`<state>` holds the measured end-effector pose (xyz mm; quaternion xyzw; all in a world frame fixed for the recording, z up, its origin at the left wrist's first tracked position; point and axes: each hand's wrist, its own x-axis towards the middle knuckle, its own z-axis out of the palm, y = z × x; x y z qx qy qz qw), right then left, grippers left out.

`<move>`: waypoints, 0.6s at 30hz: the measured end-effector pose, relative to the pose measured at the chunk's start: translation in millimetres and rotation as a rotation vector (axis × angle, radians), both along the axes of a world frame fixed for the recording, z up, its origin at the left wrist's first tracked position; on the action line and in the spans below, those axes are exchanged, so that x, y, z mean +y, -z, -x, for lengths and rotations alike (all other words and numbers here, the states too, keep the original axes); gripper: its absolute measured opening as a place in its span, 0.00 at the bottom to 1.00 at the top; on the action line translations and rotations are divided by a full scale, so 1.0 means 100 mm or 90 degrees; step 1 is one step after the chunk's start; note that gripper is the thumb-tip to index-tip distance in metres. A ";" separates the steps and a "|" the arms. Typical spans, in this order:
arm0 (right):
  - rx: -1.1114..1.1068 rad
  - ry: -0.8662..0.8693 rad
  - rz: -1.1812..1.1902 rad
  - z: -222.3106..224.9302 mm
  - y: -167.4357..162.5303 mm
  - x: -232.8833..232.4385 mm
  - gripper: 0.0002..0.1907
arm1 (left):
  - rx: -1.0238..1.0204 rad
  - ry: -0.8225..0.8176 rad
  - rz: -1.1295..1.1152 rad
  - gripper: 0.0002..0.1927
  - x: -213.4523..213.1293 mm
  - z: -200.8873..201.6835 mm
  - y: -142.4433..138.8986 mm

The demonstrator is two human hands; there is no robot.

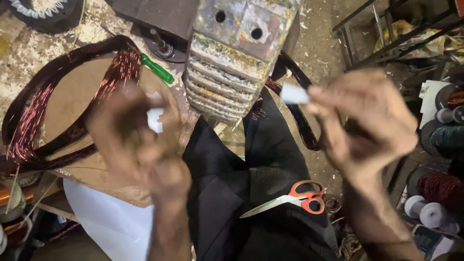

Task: The person winds copper wire around a motor stator, inserting small white insulating pieces between layers. They use scissors to cut the wire and continue wrapping it around the component.

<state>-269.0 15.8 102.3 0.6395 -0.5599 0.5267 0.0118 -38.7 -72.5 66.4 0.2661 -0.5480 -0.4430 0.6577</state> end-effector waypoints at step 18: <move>-0.426 -0.080 -0.241 0.10 -0.01 -0.60 0.06 | -0.046 0.380 -0.099 0.70 -0.56 0.30 -0.06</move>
